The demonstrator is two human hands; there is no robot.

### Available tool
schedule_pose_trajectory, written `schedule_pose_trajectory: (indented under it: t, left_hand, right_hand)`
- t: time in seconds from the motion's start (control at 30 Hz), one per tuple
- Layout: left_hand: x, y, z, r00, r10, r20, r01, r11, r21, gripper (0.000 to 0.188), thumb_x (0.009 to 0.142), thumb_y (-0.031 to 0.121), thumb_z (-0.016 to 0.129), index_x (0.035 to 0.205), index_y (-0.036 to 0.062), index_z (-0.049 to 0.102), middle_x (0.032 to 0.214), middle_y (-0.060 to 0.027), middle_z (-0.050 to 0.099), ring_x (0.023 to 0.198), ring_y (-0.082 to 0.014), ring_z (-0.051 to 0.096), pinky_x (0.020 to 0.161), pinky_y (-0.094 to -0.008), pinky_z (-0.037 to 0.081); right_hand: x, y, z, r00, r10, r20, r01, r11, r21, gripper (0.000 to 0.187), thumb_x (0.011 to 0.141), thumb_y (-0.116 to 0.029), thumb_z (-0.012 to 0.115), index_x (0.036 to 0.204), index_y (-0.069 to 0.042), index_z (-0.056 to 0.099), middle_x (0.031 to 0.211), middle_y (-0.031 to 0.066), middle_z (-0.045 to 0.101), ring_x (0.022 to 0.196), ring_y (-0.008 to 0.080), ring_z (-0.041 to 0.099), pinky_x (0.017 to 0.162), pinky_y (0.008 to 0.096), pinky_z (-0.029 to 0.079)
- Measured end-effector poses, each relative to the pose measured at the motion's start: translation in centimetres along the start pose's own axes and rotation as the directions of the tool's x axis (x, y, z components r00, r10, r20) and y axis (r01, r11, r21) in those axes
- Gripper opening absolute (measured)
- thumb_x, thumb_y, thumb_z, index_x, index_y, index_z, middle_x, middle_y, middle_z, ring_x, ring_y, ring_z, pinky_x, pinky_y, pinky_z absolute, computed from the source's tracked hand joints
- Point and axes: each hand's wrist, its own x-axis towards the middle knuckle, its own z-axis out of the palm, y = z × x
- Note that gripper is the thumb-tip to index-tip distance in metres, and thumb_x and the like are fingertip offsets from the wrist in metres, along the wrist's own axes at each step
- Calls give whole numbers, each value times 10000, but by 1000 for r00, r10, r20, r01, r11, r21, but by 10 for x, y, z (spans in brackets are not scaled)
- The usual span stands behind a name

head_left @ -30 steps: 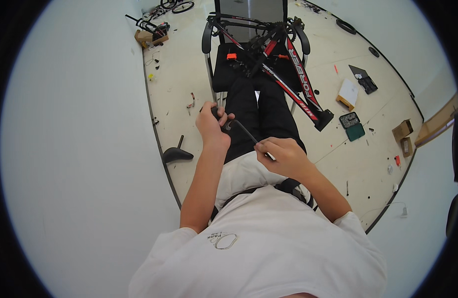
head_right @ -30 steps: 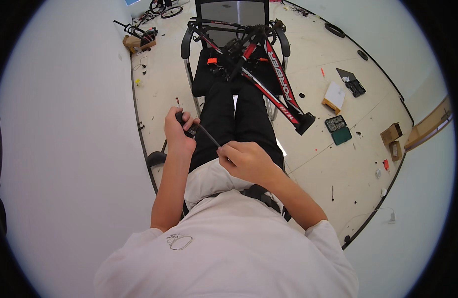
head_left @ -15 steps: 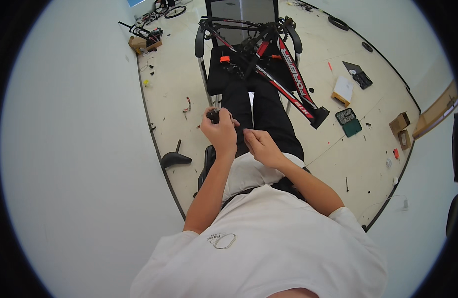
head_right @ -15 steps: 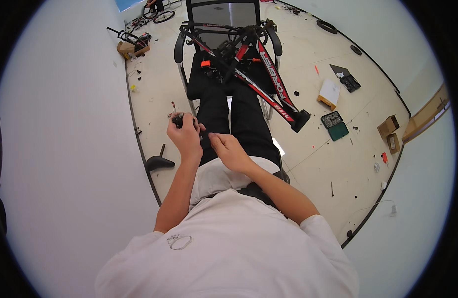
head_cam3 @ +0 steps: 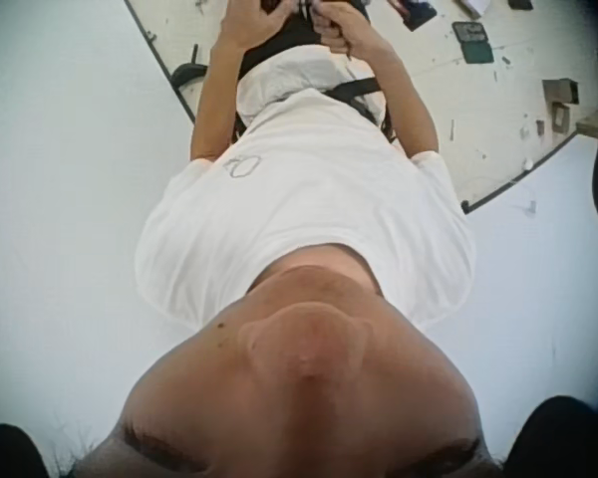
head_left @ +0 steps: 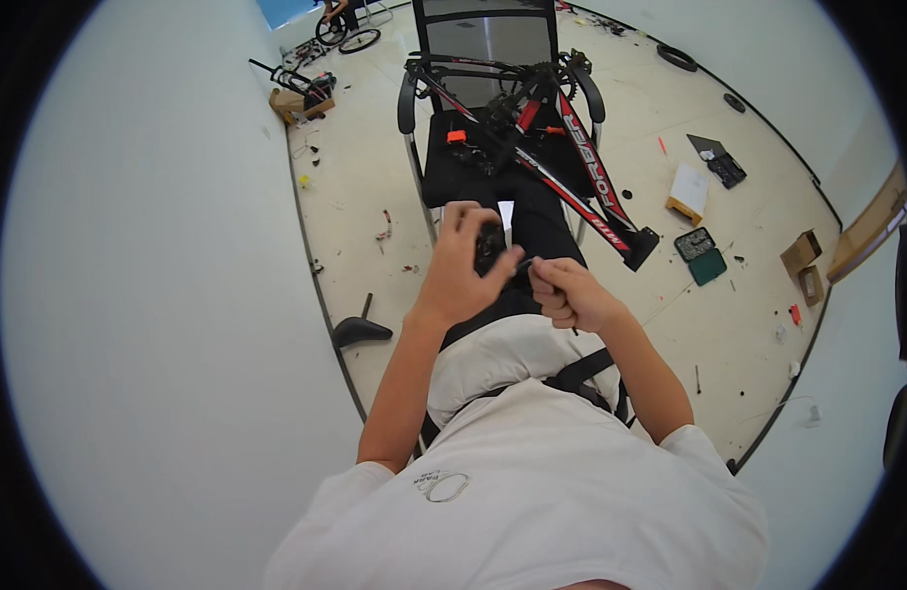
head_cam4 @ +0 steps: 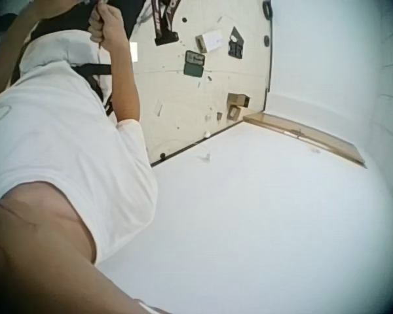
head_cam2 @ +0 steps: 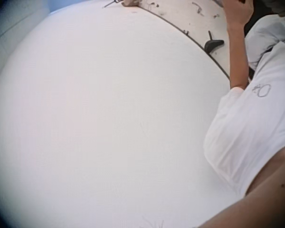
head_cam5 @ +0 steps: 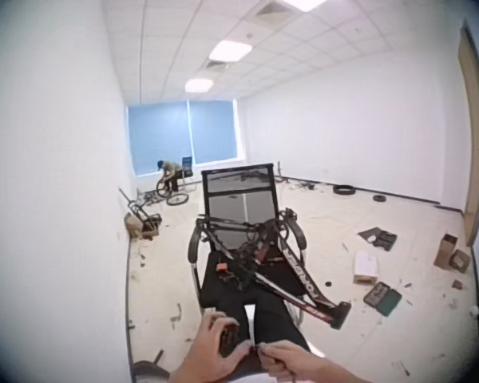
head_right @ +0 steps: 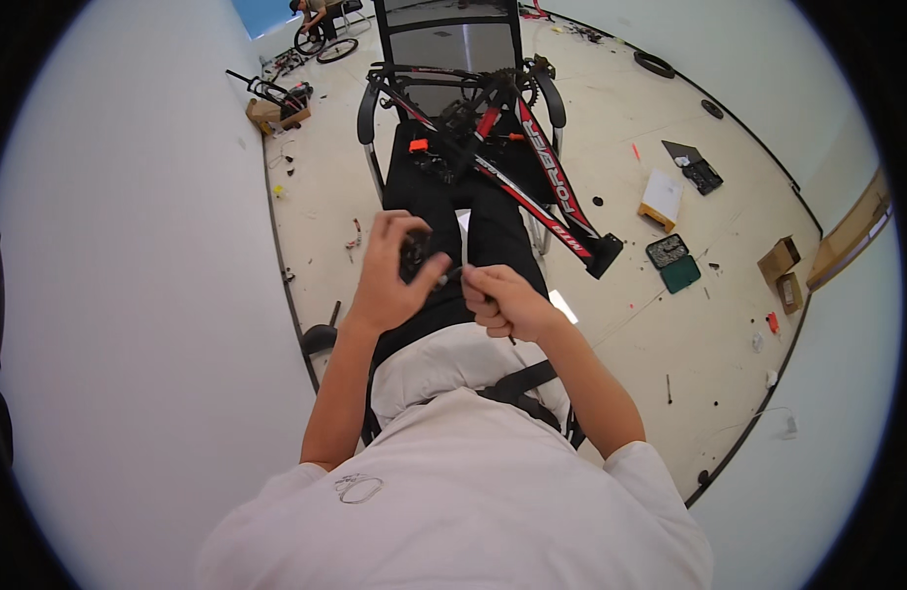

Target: The person inserts a black cable into a small black cylindrical component and repeatedly twists and adjusts it with both hands. The person continues to manipulate the cable and component, occasionally rotating the assembly, while a bicycle frame rests on a chair in the background.

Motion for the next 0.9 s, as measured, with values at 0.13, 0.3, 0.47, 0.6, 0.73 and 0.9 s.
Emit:
schedule_pose_trajectory:
  t: [0.13,0.3,0.47,0.6,0.73,0.9]
  left_hand:
    - [6,16,-15,986,6,165,-45,972,230,535,658,116,771,1136,75,533,1162,-108,516,1080,-335,525,915,-412,406]
    - [-4,-19,4,980,143,140,-189,887,422,550,568,92,767,1085,90,580,1023,-94,606,1113,-338,529,954,-449,381]
    - [-17,-41,24,919,362,-153,-294,891,345,397,615,79,754,987,65,617,937,-98,609,954,-338,567,789,-403,467]
    - [-23,-39,23,956,284,-66,-251,916,312,341,614,69,721,942,55,628,944,-102,606,888,-325,571,760,-408,472]
    - [-27,-29,39,971,236,-22,-220,931,290,330,611,87,716,929,55,633,972,-83,612,964,-307,576,834,-395,444]
    - [-25,-26,48,976,204,76,-217,940,263,348,628,189,799,914,64,645,985,-60,626,1003,-261,597,895,-380,417]
  right_hand:
    - [0,-8,-11,992,36,125,-59,980,189,438,1042,-422,385,697,-155,346,543,-87,177,404,29,118,345,216,71]
    - [9,6,-9,939,28,343,-194,866,461,442,1046,-419,365,689,-162,323,543,-93,163,396,22,98,329,203,69]
    - [4,2,9,969,110,223,-184,919,348,418,1044,-404,378,716,-145,360,536,-84,164,394,25,117,335,209,75]
    - [2,-8,0,994,51,-93,-75,959,-274,401,1025,-364,439,740,-85,481,528,-63,279,408,53,213,377,240,157]
    - [5,3,-13,916,-307,-259,-49,554,-831,471,985,-335,491,699,25,595,538,69,495,492,154,467,500,323,362]
    - [-6,-16,-20,931,-305,-199,-92,333,-938,486,974,-360,508,737,44,639,583,113,563,541,190,504,547,351,398]
